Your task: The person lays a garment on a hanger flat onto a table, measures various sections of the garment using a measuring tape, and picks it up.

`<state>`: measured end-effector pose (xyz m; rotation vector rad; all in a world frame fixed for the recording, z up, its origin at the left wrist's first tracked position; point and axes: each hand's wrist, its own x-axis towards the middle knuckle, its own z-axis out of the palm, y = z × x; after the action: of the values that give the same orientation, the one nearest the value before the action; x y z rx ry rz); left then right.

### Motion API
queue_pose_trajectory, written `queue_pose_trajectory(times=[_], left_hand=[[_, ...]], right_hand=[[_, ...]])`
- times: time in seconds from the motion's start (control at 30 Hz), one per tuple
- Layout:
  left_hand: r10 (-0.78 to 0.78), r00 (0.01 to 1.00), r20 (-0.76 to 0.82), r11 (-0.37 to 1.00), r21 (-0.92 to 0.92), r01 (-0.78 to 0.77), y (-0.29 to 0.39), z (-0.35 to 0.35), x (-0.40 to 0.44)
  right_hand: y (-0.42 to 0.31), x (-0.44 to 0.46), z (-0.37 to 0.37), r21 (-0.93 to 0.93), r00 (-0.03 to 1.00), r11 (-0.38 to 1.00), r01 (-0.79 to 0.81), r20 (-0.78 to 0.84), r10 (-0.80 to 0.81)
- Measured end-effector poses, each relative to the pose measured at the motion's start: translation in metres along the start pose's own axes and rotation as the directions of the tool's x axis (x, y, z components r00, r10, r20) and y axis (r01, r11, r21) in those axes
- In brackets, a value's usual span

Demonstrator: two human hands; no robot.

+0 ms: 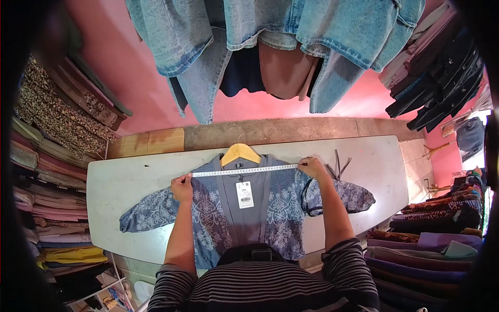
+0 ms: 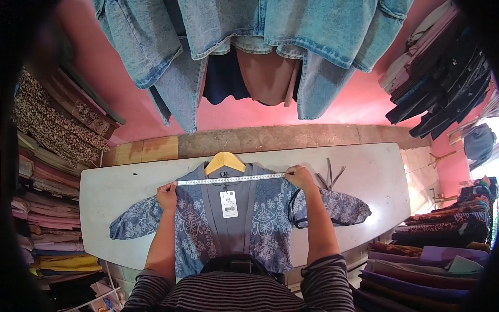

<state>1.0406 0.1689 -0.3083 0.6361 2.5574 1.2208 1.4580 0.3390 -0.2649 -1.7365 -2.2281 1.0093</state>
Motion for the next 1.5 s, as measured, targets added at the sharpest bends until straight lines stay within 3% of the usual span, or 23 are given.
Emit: queue_pose_trajectory(times=[0.33,0.4,0.43,0.5,0.53,0.6,0.67,0.77,0.83,0.93,1.0,1.07,1.1,1.13,1.17,1.2,1.27,1.3,1.33,1.37,1.4,1.47,1.5], left_hand=[[-0.053,0.998,0.032,0.997,-0.046,0.054,-0.006,0.001,0.006],[0.091,0.994,-0.062,0.99,-0.1,-0.097,-0.009,0.002,0.006],[0.085,0.994,-0.07,0.991,-0.1,-0.092,0.006,-0.007,0.002],[0.379,0.919,-0.111,0.922,-0.042,-0.386,0.035,-0.023,-0.01],[0.372,0.921,-0.112,0.925,-0.034,-0.378,0.04,-0.024,-0.016],[0.453,0.89,0.062,0.858,-0.302,-0.416,0.048,-0.024,-0.027],[0.464,0.859,0.216,0.87,-0.294,-0.396,0.054,-0.02,-0.052],[0.522,0.801,0.292,0.852,-0.229,-0.472,0.054,-0.011,-0.095],[0.502,0.725,0.472,0.86,-0.364,-0.358,0.045,-0.008,-0.112],[0.501,0.732,0.462,0.861,-0.354,-0.366,0.03,-0.022,-0.12],[0.519,0.735,0.436,0.853,-0.308,-0.42,0.017,-0.042,-0.113],[0.568,0.769,0.293,0.818,-0.106,-0.565,-0.002,-0.064,-0.105],[0.564,0.773,0.292,0.822,-0.102,-0.561,-0.013,-0.074,-0.103],[0.555,0.794,0.251,0.817,0.014,-0.576,-0.025,-0.084,-0.102],[0.549,0.809,0.209,0.804,0.131,-0.58,-0.037,-0.094,-0.101],[0.546,0.811,0.21,0.805,0.135,-0.577,-0.049,-0.101,-0.101],[0.38,0.852,0.359,0.813,0.311,-0.493,-0.07,-0.113,-0.102],[0.346,0.848,0.402,0.837,0.277,-0.472,-0.074,-0.117,-0.104],[0.345,0.847,0.405,0.837,0.274,-0.473,-0.075,-0.118,-0.107],[0.366,0.847,0.387,0.833,0.271,-0.483,-0.075,-0.119,-0.11],[0.386,0.845,0.369,0.827,0.267,-0.495,-0.073,-0.12,-0.114],[0.441,0.835,0.329,0.823,0.225,-0.522,-0.064,-0.121,-0.123],[0.487,0.827,0.28,0.816,0.191,-0.545,-0.057,-0.121,-0.128]], right_hand=[[-0.01,-0.005,-0.001,-0.067,1.0,0.998,0.005,0.013,-0.005],[-0.02,-0.011,-0.003,-0.079,0.967,0.983,0.167,-0.181,-0.179],[-0.032,-0.014,-0.007,-0.08,0.967,0.981,0.175,-0.175,-0.187],[-0.055,-0.023,-0.008,-0.054,0.935,0.952,0.301,-0.18,-0.306],[-0.068,-0.03,-0.005,-0.051,0.936,0.951,0.304,-0.17,-0.308],[-0.096,-0.041,0.009,0.118,0.949,0.942,0.315,-0.069,-0.309],[-0.113,-0.05,0.035,0.129,0.92,0.911,0.393,-0.057,-0.388],[-0.137,-0.067,0.071,0.159,0.879,0.866,0.474,-0.017,-0.477],[-0.139,-0.078,0.082,0.181,0.87,0.858,0.481,0.018,-0.492],[-0.129,-0.092,0.09,0.182,0.866,0.858,0.48,0.059,-0.497],[-0.109,-0.105,0.076,0.168,0.905,0.894,0.415,0.032,-0.425],[-0.088,-0.127,0.053,0.153,0.955,0.943,0.296,-0.017,-0.297],[-0.075,-0.14,0.04,0.107,0.968,0.963,0.249,-0.061,-0.244],[-0.056,-0.153,0.028,0.063,0.976,0.978,0.198,-0.108,-0.19],[-0.018,-0.163,0.024,-0.112,0.961,0.976,0.189,-0.184,-0.207],[0.012,-0.18,0.01,-0.152,0.958,0.98,0.13,-0.235,-0.164],[0.085,-0.216,-0.02,-0.249,0.951,0.96,-0.129,-0.306,0.048],[0.11,-0.244,-0.032,-0.331,0.867,0.902,-0.278,-0.491,0.087],[0.104,-0.262,-0.051,-0.231,0.766,0.849,-0.475,-0.584,0.27],[0.119,-0.277,-0.06,-0.208,0.685,0.81,-0.548,-0.668,0.292],[0.125,-0.291,-0.071,-0.159,0.653,0.848,-0.506,-0.713,0.256],[0.145,-0.301,-0.069,0.279,0.516,0.856,-0.435,-0.702,0.491],[0.149,-0.3,-0.058,0.407,0.57,0.849,-0.337,-0.629,0.528]])
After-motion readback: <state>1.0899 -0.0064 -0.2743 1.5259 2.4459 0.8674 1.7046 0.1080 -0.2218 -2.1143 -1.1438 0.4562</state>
